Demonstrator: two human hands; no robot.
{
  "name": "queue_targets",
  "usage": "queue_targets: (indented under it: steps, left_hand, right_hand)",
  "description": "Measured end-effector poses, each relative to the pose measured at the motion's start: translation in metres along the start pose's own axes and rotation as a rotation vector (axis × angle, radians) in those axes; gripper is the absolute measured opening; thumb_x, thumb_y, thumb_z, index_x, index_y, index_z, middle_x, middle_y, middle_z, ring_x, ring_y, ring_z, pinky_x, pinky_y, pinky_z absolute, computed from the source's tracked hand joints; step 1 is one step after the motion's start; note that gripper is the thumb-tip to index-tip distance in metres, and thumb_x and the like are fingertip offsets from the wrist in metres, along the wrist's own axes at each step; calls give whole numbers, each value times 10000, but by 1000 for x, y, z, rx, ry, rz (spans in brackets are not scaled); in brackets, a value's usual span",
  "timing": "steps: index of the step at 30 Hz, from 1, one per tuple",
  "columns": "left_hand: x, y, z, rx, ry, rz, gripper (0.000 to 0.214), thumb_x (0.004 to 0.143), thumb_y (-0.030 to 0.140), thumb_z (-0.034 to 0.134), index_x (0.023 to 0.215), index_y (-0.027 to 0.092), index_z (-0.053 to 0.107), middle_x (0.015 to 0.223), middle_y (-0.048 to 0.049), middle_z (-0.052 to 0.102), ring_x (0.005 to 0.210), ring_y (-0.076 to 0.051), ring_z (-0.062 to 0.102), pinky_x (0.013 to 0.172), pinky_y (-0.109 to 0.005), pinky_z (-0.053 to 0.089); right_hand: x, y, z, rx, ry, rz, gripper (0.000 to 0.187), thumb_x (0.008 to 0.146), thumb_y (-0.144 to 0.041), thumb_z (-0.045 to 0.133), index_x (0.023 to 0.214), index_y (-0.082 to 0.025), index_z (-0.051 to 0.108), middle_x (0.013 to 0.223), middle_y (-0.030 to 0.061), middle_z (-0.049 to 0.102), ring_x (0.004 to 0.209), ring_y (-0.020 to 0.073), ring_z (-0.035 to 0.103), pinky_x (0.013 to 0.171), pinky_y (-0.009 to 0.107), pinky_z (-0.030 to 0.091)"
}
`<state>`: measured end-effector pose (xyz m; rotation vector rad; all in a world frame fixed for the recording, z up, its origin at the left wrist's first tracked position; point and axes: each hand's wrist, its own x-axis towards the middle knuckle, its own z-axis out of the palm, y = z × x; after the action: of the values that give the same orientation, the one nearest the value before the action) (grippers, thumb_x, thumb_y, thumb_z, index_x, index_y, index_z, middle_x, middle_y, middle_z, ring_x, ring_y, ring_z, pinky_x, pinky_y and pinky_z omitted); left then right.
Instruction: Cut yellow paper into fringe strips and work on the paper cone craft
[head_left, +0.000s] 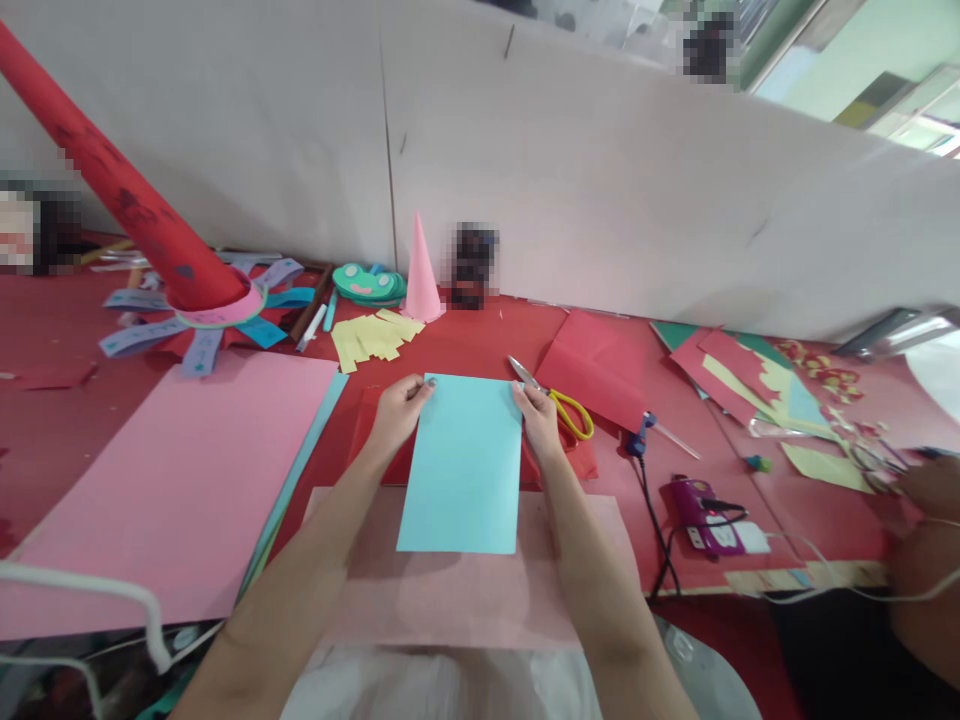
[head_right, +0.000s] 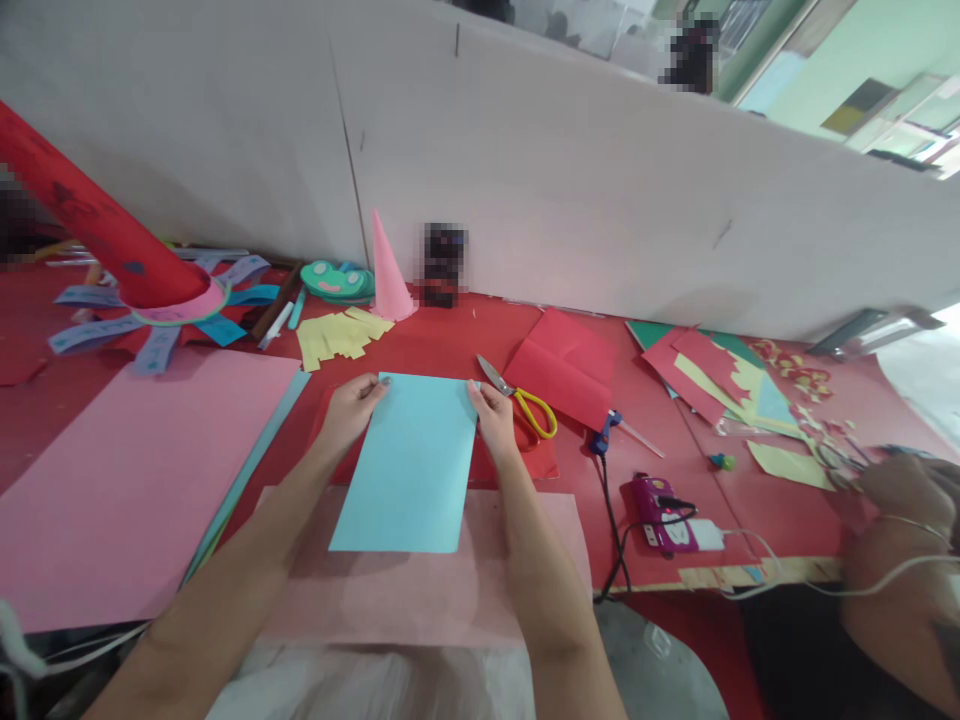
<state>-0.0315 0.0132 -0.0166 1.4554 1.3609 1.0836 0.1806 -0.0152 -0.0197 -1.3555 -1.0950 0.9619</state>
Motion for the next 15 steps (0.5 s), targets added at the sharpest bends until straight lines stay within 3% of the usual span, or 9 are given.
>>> queue_targets:
  steps: [3,6,9,15]
  left_hand:
    - [0,-1,0,-28,-2,-12,364,761,476,529,583,186,398,530,51,329,502,-83,324,488,-220,255]
    - [0,0,0,-41,4,-19,366,750,468,534,573,187,381,526,56,306,496,-79,306,483,-219,245]
    - [-1,1,0,-38,1,-21,359,750,462,531,575,189,377,523,56,306,494,-79,307,481,-220,243]
    - [1,-1,-2,14,-14,6,359,758,467,510,574,193,368,514,59,286,486,-79,287,481,-227,223]
  right_hand:
    - [0,1,0,50,-20,44,457,719,-602,583,560,-186,479,517,-36,368,504,96,337,470,235,290]
    - [0,1,0,157,-81,100,394,723,-565,607,771,-179,668,636,9,578,599,153,515,558,271,410]
    - [0,1,-1,223,-119,146,430,725,-547,620,955,-193,704,775,37,675,712,207,607,637,317,463]
    - [-3,-1,-2,220,-192,249,395,711,-559,646,818,-184,704,770,49,690,760,236,638,680,338,490]
